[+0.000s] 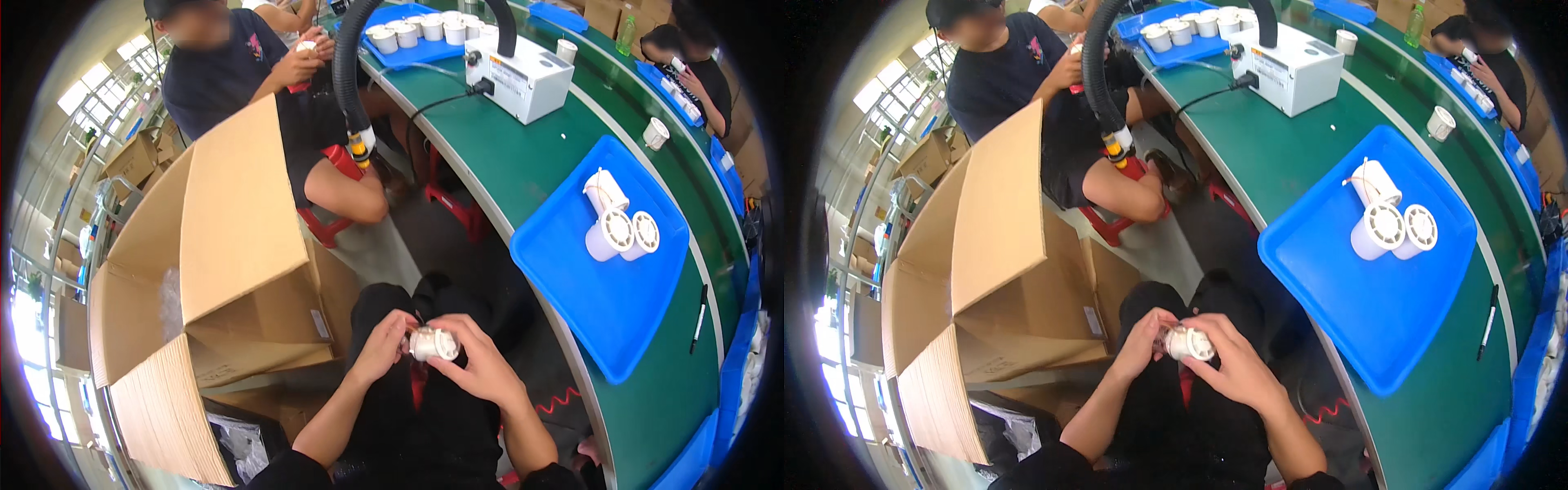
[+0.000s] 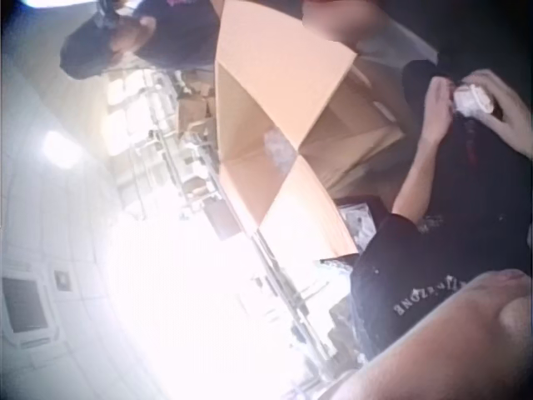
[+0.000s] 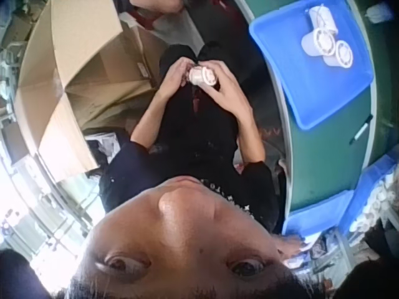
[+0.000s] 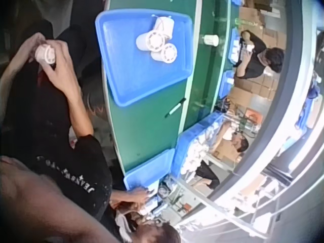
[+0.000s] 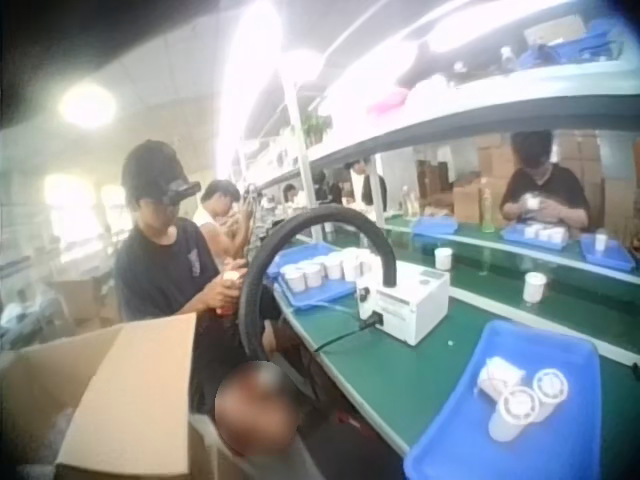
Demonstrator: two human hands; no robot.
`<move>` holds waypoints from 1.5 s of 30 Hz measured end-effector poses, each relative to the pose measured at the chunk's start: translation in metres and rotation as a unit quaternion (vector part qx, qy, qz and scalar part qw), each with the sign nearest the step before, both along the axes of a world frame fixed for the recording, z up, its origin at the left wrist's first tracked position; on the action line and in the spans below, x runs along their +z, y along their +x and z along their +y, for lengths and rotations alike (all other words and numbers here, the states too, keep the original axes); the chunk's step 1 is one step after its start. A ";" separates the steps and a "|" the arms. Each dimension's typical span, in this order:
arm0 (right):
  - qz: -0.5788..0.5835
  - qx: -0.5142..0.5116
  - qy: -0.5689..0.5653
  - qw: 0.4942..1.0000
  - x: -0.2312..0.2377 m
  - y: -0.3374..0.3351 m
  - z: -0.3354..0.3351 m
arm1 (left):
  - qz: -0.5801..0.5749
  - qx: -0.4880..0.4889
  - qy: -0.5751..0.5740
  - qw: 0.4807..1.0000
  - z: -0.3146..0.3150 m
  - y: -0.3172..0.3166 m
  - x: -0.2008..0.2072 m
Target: The person assembles small white cylindrical electronic components by inserting clear plastic casings over them. They pick up the components from a blue tray, fit the casings, and place the finished units back into the tray. The process is repeated continuously in a factory setting.
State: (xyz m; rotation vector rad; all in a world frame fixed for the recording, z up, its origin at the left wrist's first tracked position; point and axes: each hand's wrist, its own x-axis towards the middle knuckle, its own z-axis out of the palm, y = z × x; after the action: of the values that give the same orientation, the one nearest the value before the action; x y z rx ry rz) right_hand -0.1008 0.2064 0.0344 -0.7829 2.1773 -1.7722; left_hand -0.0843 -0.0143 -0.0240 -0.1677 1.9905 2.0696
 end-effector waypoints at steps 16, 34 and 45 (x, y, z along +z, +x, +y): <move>-0.009 -0.005 -0.053 0.999 -0.011 0.013 -0.003 | 0.035 -0.034 0.007 0.999 0.014 0.016 0.037; -0.024 0.000 -0.129 0.991 -0.012 0.021 -0.011 | 0.320 0.138 -0.061 0.935 0.039 0.025 0.043; 0.042 -0.016 -0.108 0.993 -0.012 0.029 -0.013 | 0.368 0.162 -0.016 0.915 0.042 0.030 0.047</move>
State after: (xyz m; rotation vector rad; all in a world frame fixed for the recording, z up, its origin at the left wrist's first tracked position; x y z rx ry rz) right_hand -0.0721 0.1932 0.0220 -0.8896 2.0821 -2.0514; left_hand -0.0539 0.0281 0.0232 0.3639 2.5518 2.5739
